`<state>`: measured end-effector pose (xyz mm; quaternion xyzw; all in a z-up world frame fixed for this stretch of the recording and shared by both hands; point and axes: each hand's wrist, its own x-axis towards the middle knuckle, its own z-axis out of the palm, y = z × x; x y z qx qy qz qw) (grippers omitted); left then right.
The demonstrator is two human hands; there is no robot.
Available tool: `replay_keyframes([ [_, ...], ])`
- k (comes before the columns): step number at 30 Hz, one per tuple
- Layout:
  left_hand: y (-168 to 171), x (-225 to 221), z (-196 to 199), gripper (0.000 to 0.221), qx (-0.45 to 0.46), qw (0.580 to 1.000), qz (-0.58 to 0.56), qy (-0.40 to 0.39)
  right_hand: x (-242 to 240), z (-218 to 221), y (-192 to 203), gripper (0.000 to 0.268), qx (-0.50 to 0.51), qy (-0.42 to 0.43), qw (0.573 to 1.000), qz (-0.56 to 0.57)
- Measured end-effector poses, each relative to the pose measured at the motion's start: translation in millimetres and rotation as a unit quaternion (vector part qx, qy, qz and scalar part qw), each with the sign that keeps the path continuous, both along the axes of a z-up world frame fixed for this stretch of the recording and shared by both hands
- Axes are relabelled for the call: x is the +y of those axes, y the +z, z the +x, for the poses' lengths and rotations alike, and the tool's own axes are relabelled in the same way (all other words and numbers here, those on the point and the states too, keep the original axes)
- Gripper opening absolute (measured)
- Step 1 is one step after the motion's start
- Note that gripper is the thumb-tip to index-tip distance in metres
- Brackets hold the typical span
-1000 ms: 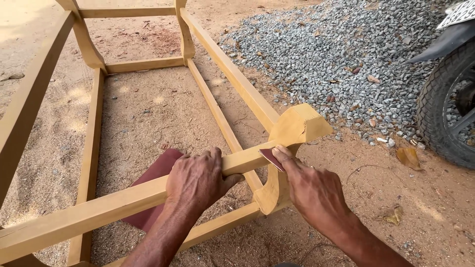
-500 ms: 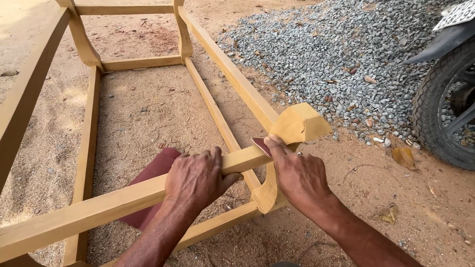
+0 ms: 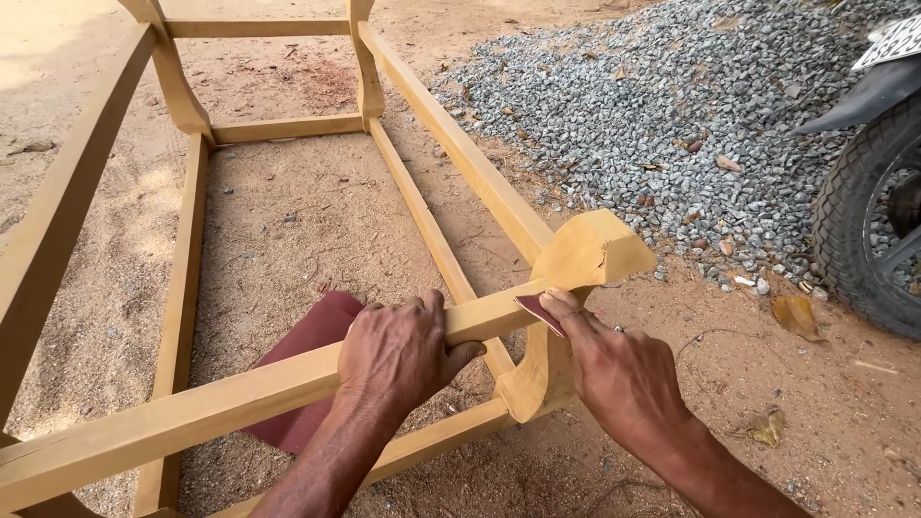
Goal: Sanding a wooden frame manually with sandpaper.
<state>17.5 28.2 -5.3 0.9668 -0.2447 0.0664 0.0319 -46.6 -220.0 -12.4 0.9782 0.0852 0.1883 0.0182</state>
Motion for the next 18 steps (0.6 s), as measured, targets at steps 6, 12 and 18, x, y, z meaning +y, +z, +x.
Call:
replay_keyframes([
  [6,-5,4,3,0.077,-0.022,0.999,-0.037,-0.017,0,8,2,0.046,0.006,0.001,1.0,0.017],
  [12,24,-1,-10,0.077,0.073,0.997,0.019,0.016,2,14,-1,0.049,0.005,-0.004,1.0,0.028],
  [18,39,41,-60,0.061,-0.27,0.922,-0.209,-0.184,-6,0,-11,0.053,0.003,-0.008,1.0,0.025],
])
